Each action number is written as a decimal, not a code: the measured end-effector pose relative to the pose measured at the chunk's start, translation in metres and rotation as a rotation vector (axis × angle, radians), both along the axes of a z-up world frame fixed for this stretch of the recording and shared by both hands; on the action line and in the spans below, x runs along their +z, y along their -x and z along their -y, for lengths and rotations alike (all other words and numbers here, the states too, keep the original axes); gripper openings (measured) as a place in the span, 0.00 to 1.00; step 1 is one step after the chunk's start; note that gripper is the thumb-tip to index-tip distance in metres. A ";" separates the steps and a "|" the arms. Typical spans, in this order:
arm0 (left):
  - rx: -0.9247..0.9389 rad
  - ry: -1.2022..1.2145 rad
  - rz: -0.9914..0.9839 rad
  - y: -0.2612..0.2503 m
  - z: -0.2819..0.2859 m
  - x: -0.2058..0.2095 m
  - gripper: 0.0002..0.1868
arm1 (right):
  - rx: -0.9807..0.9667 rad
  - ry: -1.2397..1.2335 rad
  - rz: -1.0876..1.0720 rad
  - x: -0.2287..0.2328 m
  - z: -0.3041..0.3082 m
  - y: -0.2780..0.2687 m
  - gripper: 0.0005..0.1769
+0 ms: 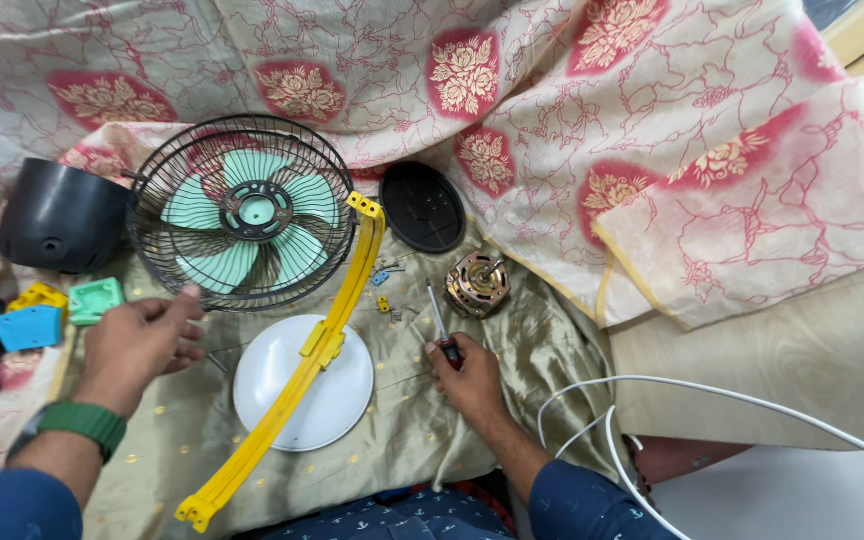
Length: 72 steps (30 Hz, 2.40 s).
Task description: The person uses a screwdriver to attach a yellow plastic support arm to a white circular base, then places the fan motor and front grill assembly onto the base. The person handles the fan blades, motor, grill, and support arm during the process.
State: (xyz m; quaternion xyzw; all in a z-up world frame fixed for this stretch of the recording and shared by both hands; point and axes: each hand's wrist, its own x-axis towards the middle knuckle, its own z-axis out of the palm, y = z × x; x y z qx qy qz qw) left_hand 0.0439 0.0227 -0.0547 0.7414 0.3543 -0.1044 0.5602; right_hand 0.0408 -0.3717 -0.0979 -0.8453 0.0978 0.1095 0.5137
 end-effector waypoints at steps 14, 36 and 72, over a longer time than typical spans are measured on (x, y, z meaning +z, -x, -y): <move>0.099 -0.005 -0.070 -0.034 0.006 -0.004 0.24 | -0.235 -0.024 0.326 0.002 -0.003 -0.018 0.11; 0.056 0.232 0.006 -0.040 0.004 0.018 0.17 | -0.192 0.086 0.367 -0.005 0.033 -0.061 0.52; -0.866 -0.478 0.043 0.033 0.116 0.045 0.21 | -0.195 -0.006 0.260 0.002 0.026 -0.060 0.45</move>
